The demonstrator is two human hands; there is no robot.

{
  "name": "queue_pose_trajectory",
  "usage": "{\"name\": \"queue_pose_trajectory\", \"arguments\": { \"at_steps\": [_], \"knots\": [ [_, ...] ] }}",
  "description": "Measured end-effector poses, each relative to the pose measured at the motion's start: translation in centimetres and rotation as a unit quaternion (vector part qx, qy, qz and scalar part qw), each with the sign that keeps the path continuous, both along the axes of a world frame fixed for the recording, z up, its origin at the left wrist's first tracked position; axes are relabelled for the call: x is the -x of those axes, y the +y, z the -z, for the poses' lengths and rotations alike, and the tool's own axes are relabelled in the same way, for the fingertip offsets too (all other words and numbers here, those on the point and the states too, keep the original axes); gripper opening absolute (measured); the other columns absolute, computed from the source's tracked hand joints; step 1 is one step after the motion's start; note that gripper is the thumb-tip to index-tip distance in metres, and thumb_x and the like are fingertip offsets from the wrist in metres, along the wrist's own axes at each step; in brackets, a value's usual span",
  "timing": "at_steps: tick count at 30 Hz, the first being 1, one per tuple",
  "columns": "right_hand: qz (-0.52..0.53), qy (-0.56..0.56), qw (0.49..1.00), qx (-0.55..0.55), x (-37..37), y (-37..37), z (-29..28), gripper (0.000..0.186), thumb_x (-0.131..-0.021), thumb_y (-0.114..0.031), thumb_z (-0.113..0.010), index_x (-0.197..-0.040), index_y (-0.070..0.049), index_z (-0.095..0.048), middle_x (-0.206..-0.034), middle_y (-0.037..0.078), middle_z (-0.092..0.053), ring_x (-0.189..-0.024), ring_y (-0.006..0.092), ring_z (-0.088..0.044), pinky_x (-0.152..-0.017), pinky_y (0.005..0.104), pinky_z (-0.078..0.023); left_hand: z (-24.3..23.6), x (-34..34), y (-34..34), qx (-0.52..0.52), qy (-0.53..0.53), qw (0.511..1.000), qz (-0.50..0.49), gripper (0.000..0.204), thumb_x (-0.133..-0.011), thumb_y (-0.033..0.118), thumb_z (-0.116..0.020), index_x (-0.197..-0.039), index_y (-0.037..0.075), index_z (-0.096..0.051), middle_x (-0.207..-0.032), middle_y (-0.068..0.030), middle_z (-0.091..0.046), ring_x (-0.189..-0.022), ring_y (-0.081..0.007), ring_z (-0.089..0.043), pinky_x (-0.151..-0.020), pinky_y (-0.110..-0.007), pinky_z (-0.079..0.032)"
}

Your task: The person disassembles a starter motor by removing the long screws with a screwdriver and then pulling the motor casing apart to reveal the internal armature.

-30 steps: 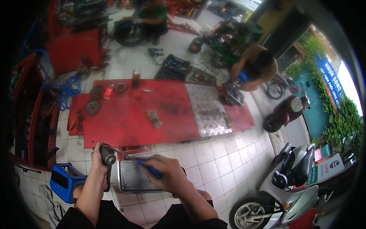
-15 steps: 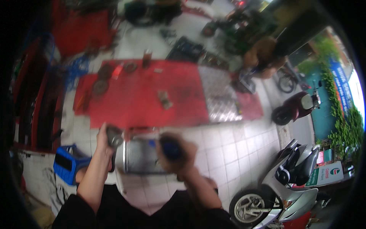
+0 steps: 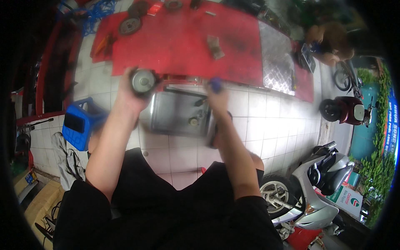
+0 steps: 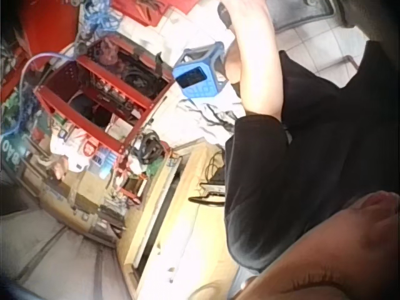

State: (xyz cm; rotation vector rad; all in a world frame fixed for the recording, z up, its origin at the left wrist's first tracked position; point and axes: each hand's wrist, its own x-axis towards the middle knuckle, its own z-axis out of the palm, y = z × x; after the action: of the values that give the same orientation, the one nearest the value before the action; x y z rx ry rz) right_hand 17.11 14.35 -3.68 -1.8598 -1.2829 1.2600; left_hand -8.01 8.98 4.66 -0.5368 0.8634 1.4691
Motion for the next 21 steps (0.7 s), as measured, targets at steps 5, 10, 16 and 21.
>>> {"name": "queue_pose_trajectory", "arguments": {
  "at_steps": [5,10,16,21],
  "knots": [
    [0.16,-0.268,0.921,0.233,-3.9,-8.0,19.9,0.046,-0.07,-0.028,-0.08,-0.101,0.003,-0.069,-0.098,0.02,-0.071,-0.095,0.0297,-0.07,-0.083,0.0377,-0.054,-2.0,-0.8,1.1,0.022,0.009,0.999,-0.029,0.031,-0.095,0.027,-0.049,-0.102,-0.003,-0.057,-0.097,-0.0206,-0.062,-0.102,-0.035,-0.059,-0.1,-0.052,-0.047],
    [0.152,-0.299,0.88,0.336,-6.3,-14.0,24.6,0.047,-0.066,-0.023,-0.08,-0.103,0.004,-0.069,-0.108,0.021,-0.069,-0.105,0.0323,-0.067,-0.088,0.0373,-0.054,-0.6,0.7,0.4,0.007,-0.015,0.999,-0.032,0.025,-0.093,0.028,-0.053,-0.099,0.004,-0.056,-0.096,-0.0141,-0.065,-0.092,-0.0306,-0.064,-0.094,-0.051,-0.052],
    [0.069,-0.273,0.875,0.394,-4.2,-17.0,26.5,0.045,-0.071,-0.025,-0.078,-0.105,0.002,-0.067,-0.106,0.018,-0.07,-0.1,0.0307,-0.069,-0.085,0.0369,-0.056,-2.3,0.3,-0.1,-0.022,0.094,0.995,0.031,0.027,-0.094,0.004,-0.057,-0.118,-0.001,-0.048,-0.106,-0.0151,-0.06,-0.106,-0.0271,-0.059,-0.098,-0.042,-0.052],
    [-0.145,-0.257,0.896,0.333,6.0,-18.8,26.9,0.041,-0.073,-0.025,-0.078,-0.105,-0.001,-0.068,-0.109,0.02,-0.068,-0.104,0.0335,-0.066,-0.088,0.04,-0.054,-1.1,0.1,0.3,-0.057,0.115,0.99,0.066,0.038,-0.09,-0.006,-0.059,-0.124,0.002,-0.045,-0.106,-0.0134,-0.06,-0.105,-0.023,-0.059,-0.095,-0.039,-0.054]
  ]
}}
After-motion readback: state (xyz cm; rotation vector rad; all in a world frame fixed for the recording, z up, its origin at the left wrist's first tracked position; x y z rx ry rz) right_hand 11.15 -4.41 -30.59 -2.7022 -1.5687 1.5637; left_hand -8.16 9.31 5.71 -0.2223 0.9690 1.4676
